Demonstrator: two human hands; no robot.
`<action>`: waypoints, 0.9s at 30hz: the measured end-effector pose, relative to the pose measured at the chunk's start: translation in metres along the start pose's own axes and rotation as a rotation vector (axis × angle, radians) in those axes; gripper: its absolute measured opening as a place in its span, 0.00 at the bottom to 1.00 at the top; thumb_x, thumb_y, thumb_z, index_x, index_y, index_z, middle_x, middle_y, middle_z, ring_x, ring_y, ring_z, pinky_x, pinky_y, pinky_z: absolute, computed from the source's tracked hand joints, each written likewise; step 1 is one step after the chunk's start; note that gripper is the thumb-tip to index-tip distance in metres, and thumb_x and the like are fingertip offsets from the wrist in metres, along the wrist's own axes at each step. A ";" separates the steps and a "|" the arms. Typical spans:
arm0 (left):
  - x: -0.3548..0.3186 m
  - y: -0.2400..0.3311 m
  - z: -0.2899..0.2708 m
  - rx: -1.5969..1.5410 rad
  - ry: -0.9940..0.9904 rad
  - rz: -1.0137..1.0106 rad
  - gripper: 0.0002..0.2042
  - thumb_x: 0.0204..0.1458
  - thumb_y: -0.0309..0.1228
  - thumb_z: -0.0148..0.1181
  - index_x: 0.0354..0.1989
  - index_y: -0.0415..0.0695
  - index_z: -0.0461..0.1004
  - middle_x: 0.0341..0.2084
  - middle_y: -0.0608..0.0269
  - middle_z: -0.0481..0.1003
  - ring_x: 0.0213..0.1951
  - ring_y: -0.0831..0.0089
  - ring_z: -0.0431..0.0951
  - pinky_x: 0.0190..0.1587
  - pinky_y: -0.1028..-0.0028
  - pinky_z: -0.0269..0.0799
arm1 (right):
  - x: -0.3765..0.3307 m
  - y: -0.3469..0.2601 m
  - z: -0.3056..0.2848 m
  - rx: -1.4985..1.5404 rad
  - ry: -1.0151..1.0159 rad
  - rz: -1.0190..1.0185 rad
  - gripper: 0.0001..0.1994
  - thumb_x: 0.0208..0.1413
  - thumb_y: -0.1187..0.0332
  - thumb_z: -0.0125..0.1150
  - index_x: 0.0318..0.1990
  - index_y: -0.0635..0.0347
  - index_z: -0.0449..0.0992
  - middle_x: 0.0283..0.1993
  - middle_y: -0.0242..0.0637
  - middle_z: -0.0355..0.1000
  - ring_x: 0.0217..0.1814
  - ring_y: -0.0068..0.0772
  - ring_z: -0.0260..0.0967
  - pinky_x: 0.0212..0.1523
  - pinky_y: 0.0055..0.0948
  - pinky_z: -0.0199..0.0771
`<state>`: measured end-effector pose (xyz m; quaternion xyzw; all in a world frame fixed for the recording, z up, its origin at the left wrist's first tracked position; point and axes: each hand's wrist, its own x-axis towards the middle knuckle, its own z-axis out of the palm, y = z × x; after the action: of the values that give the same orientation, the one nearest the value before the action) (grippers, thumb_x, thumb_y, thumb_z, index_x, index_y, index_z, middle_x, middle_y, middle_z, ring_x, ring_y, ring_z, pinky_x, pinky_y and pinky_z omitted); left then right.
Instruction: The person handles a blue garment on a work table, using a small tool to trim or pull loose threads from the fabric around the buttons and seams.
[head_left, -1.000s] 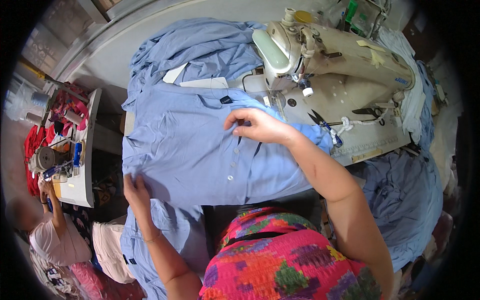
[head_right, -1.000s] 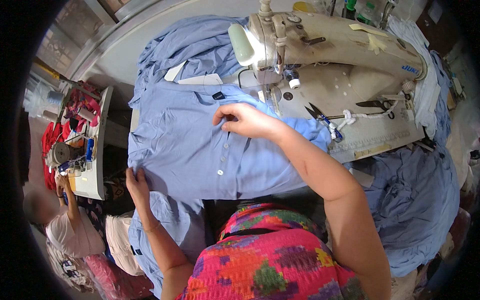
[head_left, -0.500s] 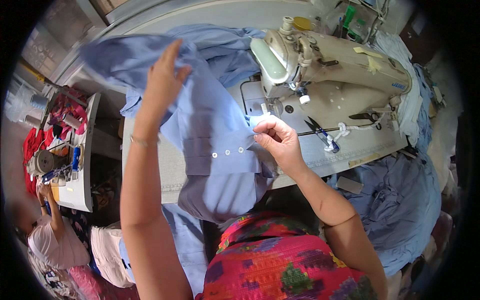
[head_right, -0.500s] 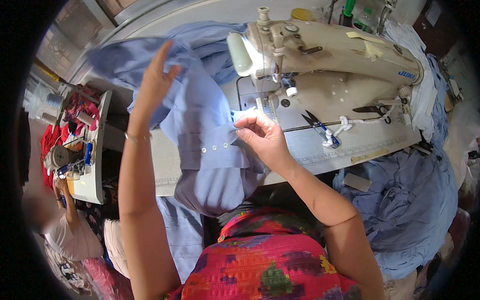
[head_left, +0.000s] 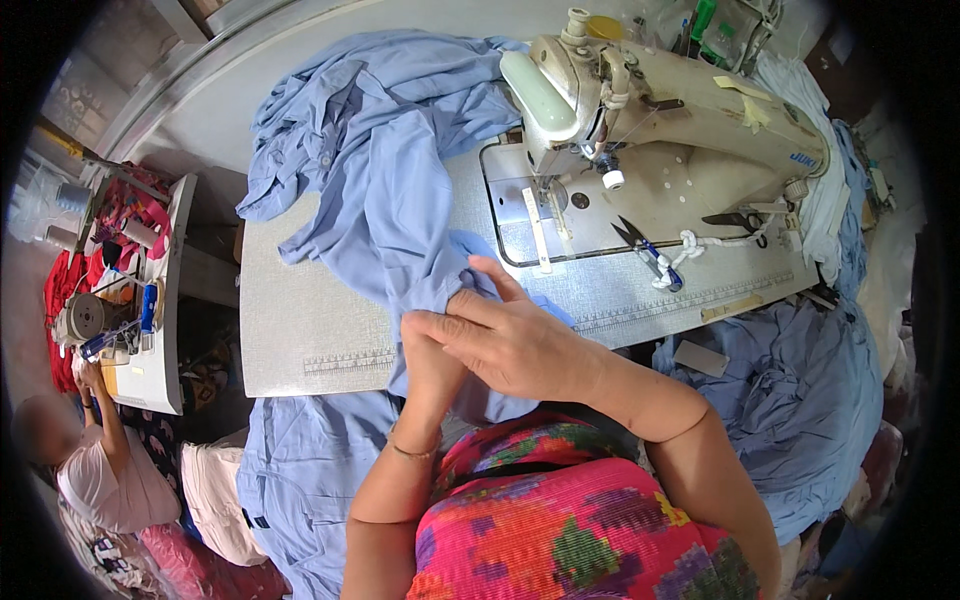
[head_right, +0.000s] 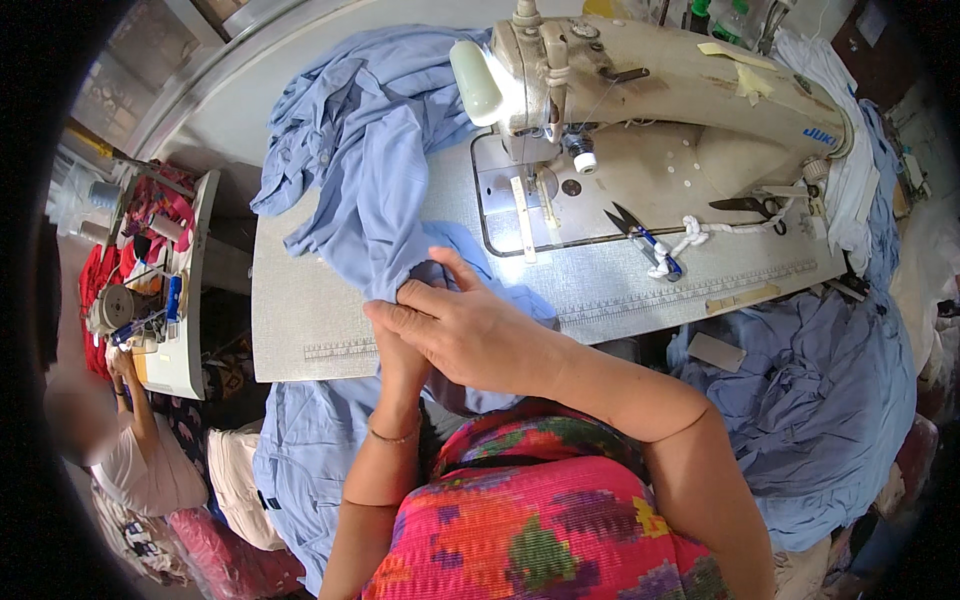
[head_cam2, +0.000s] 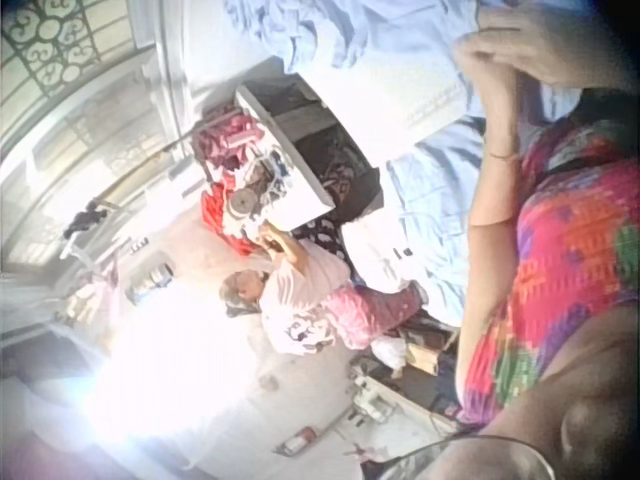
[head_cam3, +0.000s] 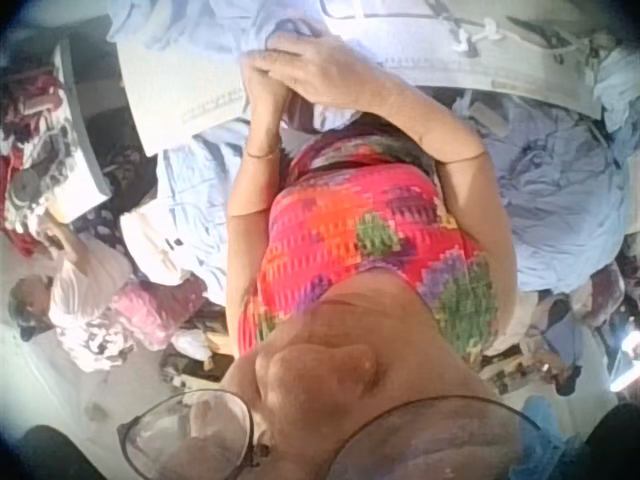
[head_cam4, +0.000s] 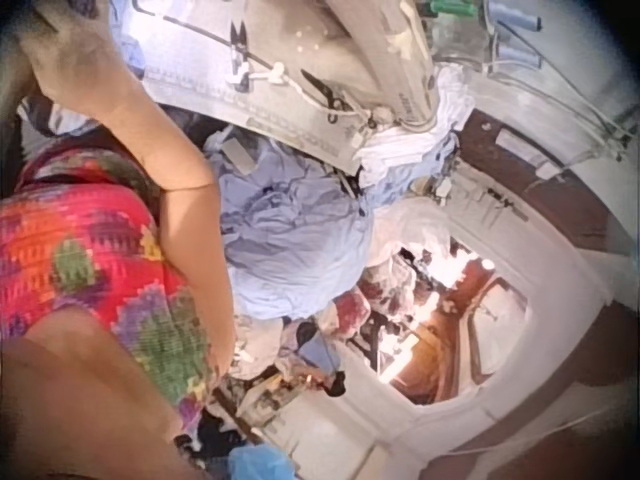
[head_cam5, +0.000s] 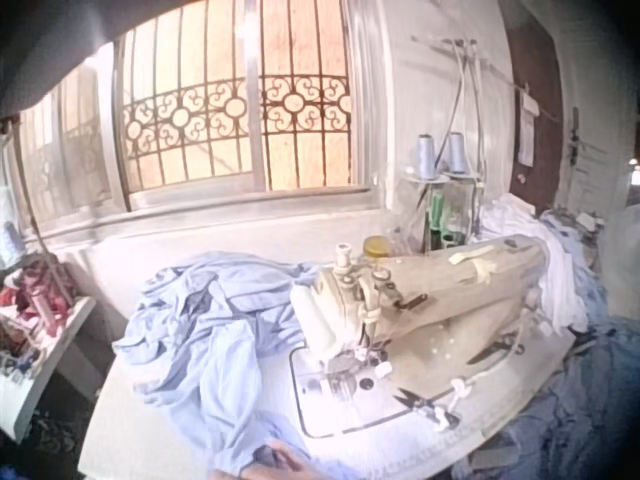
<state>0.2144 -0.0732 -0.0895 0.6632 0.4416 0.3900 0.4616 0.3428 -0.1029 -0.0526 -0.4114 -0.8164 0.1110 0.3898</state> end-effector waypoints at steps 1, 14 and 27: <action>0.004 -0.015 -0.005 -0.146 -0.032 -0.079 0.12 0.46 0.19 0.58 0.41 0.34 0.70 0.33 0.62 0.74 0.34 0.76 0.74 0.36 0.77 0.70 | 0.002 0.000 -0.004 0.001 -0.038 0.040 0.21 0.49 0.75 0.52 0.55 0.59 0.66 0.42 0.39 0.66 0.46 0.41 0.66 0.58 0.47 0.55; 0.018 -0.034 -0.004 -0.614 -0.346 -0.293 0.06 0.53 0.24 0.56 0.38 0.38 0.73 0.31 0.68 0.75 0.29 0.84 0.71 0.34 0.82 0.67 | -0.028 0.050 -0.016 0.370 0.057 0.414 0.39 0.43 0.81 0.50 0.67 0.61 0.45 0.68 0.48 0.47 0.70 0.44 0.44 0.68 0.33 0.45; 0.019 -0.022 0.008 -0.802 -0.373 -0.316 0.16 0.52 0.19 0.55 0.50 0.33 0.67 0.32 0.67 0.76 0.34 0.84 0.73 0.42 0.83 0.68 | -0.096 0.074 -0.083 -0.731 0.035 0.772 0.20 0.46 0.81 0.50 0.50 0.62 0.69 0.53 0.47 0.64 0.54 0.47 0.63 0.57 0.36 0.62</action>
<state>0.2226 -0.0533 -0.1111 0.4161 0.2609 0.3289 0.8066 0.4807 -0.1403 -0.0868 -0.7928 -0.5842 -0.0525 0.1654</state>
